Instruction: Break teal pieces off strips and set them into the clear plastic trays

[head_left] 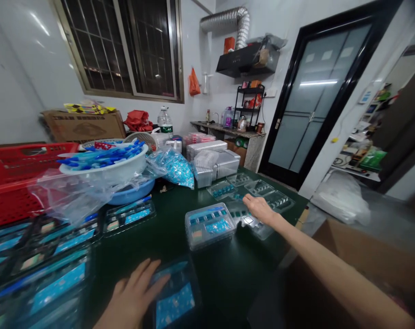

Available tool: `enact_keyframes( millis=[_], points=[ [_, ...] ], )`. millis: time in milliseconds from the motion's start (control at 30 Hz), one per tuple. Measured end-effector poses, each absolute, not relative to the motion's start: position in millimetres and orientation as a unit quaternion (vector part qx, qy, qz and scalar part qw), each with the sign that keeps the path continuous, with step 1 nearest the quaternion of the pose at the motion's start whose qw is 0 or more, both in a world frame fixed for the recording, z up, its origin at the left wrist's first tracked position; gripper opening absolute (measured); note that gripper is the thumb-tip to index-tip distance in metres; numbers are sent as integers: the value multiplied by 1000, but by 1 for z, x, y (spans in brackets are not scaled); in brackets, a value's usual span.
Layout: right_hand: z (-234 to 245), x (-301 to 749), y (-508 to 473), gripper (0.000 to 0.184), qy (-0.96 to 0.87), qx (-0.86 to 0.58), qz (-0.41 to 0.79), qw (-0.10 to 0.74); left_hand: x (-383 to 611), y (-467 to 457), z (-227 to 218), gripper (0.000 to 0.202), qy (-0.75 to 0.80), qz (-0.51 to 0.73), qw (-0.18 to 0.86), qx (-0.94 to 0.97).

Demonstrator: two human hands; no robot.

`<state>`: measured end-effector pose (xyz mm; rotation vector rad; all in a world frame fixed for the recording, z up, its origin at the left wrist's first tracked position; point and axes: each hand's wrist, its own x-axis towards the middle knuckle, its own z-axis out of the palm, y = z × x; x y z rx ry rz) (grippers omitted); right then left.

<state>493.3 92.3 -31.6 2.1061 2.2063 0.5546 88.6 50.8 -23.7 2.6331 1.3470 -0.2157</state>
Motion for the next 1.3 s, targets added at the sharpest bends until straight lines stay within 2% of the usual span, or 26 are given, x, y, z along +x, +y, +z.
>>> enact_keyframes(
  millis=[67, 167, 300, 433, 567, 667, 733, 800, 933, 1033, 1133, 1200, 1300],
  points=[
    [-19, 496, 80, 22, 695, 689, 203, 10, 86, 55, -25, 81, 446, -19, 90, 890],
    [-1, 484, 56, 25, 688, 690, 227, -7, 87, 61, -16, 63, 419, 113, 83, 897],
    [21, 424, 17, 27, 746, 609, 257, -87, 104, 52, 19, 56, 350, 303, 6, 887],
    [44, 343, -18, 30, 820, 484, 270, -141, 117, 38, 51, 50, 288, 311, -80, 902],
    [56, 293, -36, 27, 862, 386, 272, -185, 100, 25, 53, 32, 227, 306, -119, 917],
    [47, 288, -39, 26, 846, 352, 267, -299, 77, 16, 45, 25, 203, 348, -137, 905],
    [33, 292, -39, 35, 800, 386, 236, -394, 64, 11, 39, 25, 204, 390, -130, 888],
    [15, 295, -39, 44, 755, 450, 146, -454, 56, 5, 34, 25, 221, 423, -78, 875],
    [-19, 290, -37, 41, 705, 491, -73, -507, 51, -2, 17, 15, 314, 429, 139, 836],
    [-37, 285, -28, 40, 654, 501, -157, -544, 53, 1, 3, 10, 418, 407, 309, 751],
    [-50, 284, -12, 37, 613, 524, -220, -549, 58, 12, -10, 21, 473, 371, 439, 668],
    [-59, 284, -1, 34, 604, 539, -247, -532, 61, 23, -19, 25, 501, 348, 468, 639],
    [-73, 285, 14, 31, 607, 567, -263, -490, 66, 39, -31, 29, 544, 329, 452, 626]
  ],
)
